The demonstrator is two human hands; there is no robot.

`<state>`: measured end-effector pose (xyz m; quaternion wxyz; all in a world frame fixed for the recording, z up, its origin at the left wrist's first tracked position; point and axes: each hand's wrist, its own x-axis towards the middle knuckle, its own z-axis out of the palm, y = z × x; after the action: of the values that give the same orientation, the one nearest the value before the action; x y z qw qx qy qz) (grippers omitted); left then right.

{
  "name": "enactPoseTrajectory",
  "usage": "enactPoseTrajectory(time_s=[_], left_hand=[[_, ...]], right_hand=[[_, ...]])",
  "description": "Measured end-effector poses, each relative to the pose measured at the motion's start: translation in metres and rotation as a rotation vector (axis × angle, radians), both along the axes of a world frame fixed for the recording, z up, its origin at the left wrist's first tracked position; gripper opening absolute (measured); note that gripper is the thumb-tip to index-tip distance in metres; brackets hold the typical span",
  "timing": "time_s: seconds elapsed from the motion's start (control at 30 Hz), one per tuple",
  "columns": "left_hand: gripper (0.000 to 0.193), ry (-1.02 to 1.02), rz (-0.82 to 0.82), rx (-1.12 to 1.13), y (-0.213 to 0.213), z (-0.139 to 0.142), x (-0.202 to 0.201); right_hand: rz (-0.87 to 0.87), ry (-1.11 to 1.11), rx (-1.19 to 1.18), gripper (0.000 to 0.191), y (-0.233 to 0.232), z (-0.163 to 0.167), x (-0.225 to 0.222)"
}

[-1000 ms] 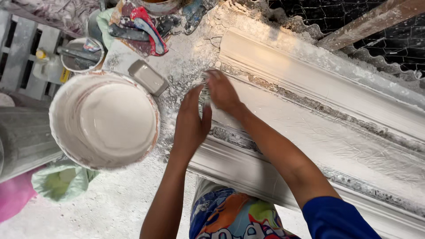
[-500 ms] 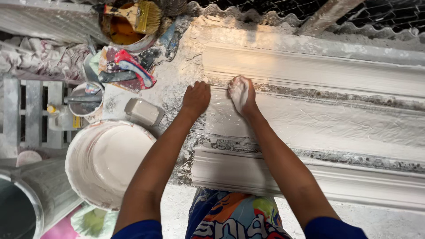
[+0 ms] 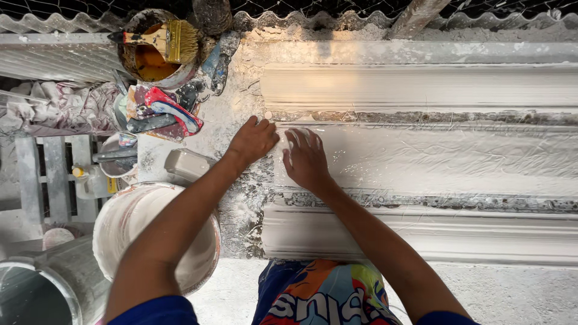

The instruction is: The person retrieves a bundle of white fiberglass strands from a bucket and lays them over a long white molding profile. They then use a small plastic cup to scoop a white liquid from a bucket and pour it over the strands, smoothing the matting with their hands to embed it into the liquid.

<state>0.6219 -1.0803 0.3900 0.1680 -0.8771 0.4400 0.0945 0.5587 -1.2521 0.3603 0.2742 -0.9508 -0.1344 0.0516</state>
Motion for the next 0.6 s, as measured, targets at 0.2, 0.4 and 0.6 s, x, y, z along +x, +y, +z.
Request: enactPoseTrajectory(time_s=[0.2,0.4,0.6], left_hand=[[0.043,0.096,-0.012,0.281,0.002,0.021,0.017],[0.061,-0.156,-0.168,0.308,0.0,-0.003,0.043],[0.053,-0.148,-0.302,0.185,-0.073,-0.022,0.046]], right_hand=[[0.077,-0.011,-0.179,0.059,0.005,0.001,-0.002],[0.058,0.143,-0.278,0.074,-0.051,-0.017,-0.023],[-0.235,0.181,-0.236,0.072,-0.157,-0.023,-0.052]])
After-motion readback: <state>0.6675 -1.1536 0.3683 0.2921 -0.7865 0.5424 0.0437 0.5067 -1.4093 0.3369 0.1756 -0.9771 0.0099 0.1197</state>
